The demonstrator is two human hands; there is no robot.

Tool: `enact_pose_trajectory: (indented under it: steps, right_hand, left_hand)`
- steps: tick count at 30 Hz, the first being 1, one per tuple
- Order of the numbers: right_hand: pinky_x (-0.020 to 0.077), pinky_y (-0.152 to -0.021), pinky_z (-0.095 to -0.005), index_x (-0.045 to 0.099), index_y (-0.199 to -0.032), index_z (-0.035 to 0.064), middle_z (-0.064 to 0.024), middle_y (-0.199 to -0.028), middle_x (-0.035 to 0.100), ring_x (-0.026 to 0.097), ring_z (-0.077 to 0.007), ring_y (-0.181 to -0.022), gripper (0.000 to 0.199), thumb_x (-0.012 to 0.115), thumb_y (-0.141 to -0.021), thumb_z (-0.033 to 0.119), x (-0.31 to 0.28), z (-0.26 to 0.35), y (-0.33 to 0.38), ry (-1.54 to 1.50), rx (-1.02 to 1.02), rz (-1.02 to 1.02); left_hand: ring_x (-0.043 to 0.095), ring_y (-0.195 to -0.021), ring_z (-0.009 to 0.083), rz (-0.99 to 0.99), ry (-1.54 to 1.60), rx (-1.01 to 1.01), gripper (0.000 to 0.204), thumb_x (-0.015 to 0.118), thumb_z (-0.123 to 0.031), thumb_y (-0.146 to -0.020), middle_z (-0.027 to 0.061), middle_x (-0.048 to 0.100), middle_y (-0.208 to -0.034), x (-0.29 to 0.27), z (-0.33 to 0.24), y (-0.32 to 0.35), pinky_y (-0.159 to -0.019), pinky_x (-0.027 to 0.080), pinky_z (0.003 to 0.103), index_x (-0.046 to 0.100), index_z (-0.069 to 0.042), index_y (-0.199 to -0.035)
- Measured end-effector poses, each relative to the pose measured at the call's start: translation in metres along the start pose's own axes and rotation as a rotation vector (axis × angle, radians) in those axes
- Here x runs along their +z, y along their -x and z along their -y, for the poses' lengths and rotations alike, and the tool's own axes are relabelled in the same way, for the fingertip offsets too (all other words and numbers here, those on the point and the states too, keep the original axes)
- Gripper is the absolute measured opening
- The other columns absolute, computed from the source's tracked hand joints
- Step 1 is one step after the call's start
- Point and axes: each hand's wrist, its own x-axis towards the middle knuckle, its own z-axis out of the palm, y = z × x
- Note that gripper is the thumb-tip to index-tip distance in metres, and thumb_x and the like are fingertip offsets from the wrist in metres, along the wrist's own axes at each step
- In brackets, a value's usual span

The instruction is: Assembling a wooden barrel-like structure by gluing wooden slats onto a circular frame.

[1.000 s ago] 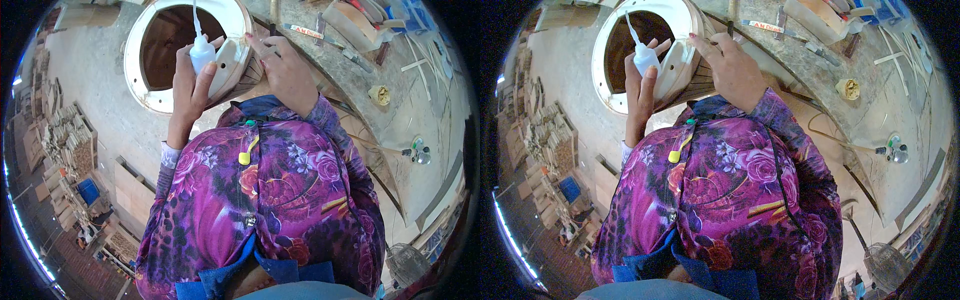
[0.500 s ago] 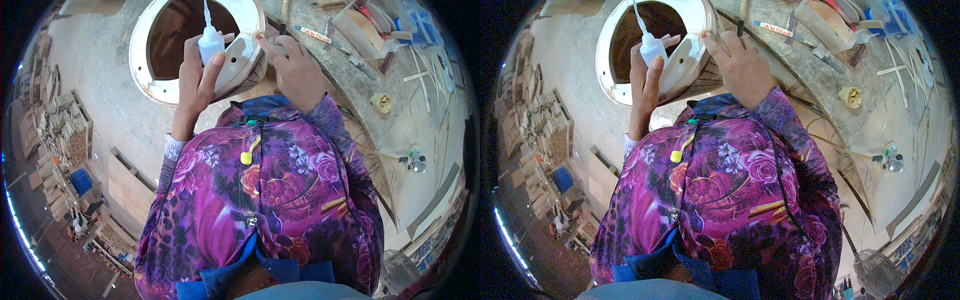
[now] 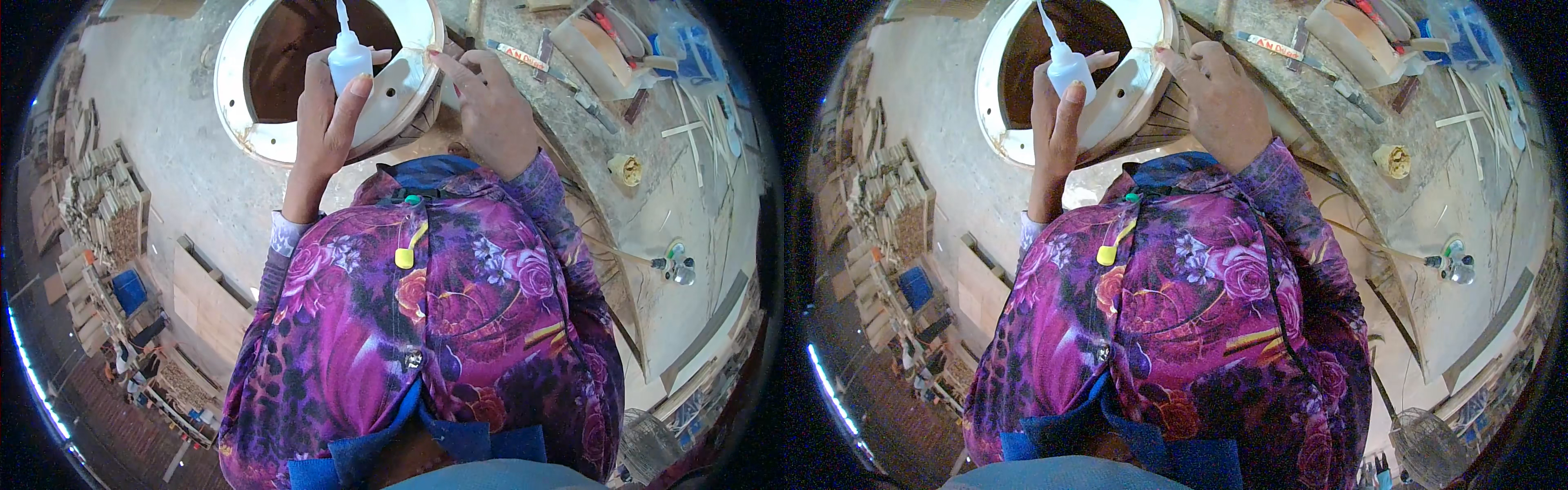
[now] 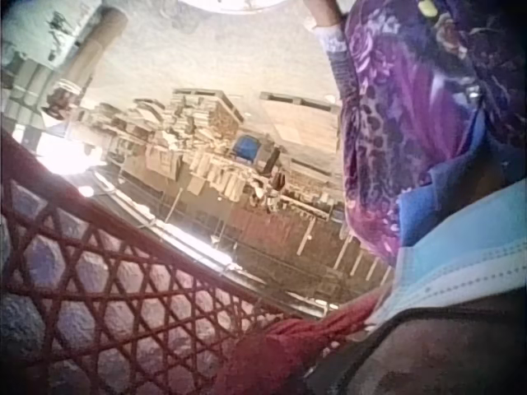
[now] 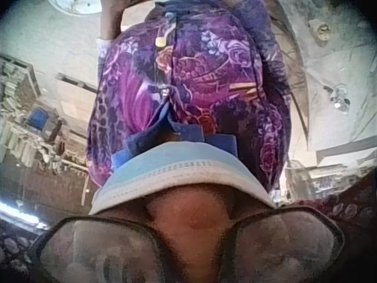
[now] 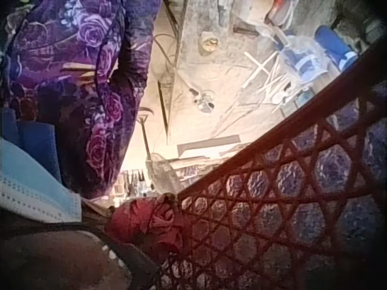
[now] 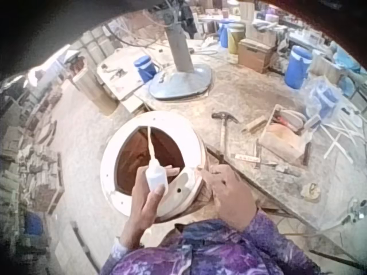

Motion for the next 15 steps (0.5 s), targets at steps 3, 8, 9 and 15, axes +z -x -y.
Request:
enact_pose_trajectory:
  steps: [3,8,9,15]
  right_hand:
    - [0.0531,-0.077,-0.0382,0.056,-0.132,0.0204,-0.0109,-0.107,0.052,0.06,-0.0293,-0.094,0.056,0.058,-0.08,-0.001,0.0005,0.0003,-0.0013,-0.05,0.053,-0.081]
    - [0.0528,-0.078,-0.0388,0.054,-0.134,0.0201,-0.0121,-0.108,0.052,0.06,-0.0299,-0.095,0.059,0.058,-0.08,-0.002,0.0033,-0.0012,0.003,-0.031,0.032,0.004]
    - [0.0526,-0.079,-0.039,0.053,-0.135,0.02,-0.0124,-0.108,0.052,0.06,-0.0299,-0.095,0.06,0.058,-0.079,-0.002,0.0045,-0.0006,0.0035,-0.011,0.013,0.006]
    - [0.0533,-0.078,-0.0383,0.056,-0.132,0.0221,-0.0113,-0.108,0.052,0.059,-0.0299,-0.093,0.059,0.057,-0.079,-0.002,0.0021,0.0001,0.0023,-0.101,0.034,-0.077]
  left_hand:
    - [0.064,-0.104,0.0237,-0.005,0.004,0.003,0.045,0.049,-0.039,-0.1,0.0133,0.068,-0.115,0.0013,0.0005,0.0001,-0.09,0.048,0.036,0.043,-0.001,-0.123]
    - [0.065,-0.102,0.023,-0.008,0.013,0.014,0.044,0.048,-0.039,-0.1,0.0133,0.068,-0.115,0.0019,-0.0011,0.0003,-0.089,0.049,0.035,0.043,-0.002,-0.122]
    - [0.065,-0.102,0.0226,-0.009,0.013,0.007,0.045,0.048,-0.04,-0.1,0.0132,0.068,-0.114,0.0019,-0.0008,0.0001,-0.088,0.049,0.035,0.044,-0.001,-0.122]
    - [0.066,-0.097,0.0219,-0.031,0.021,-0.007,0.047,0.049,-0.042,-0.099,0.0122,0.069,-0.11,0.0029,-0.0008,0.0005,-0.085,0.05,0.034,0.046,-0.001,-0.121]
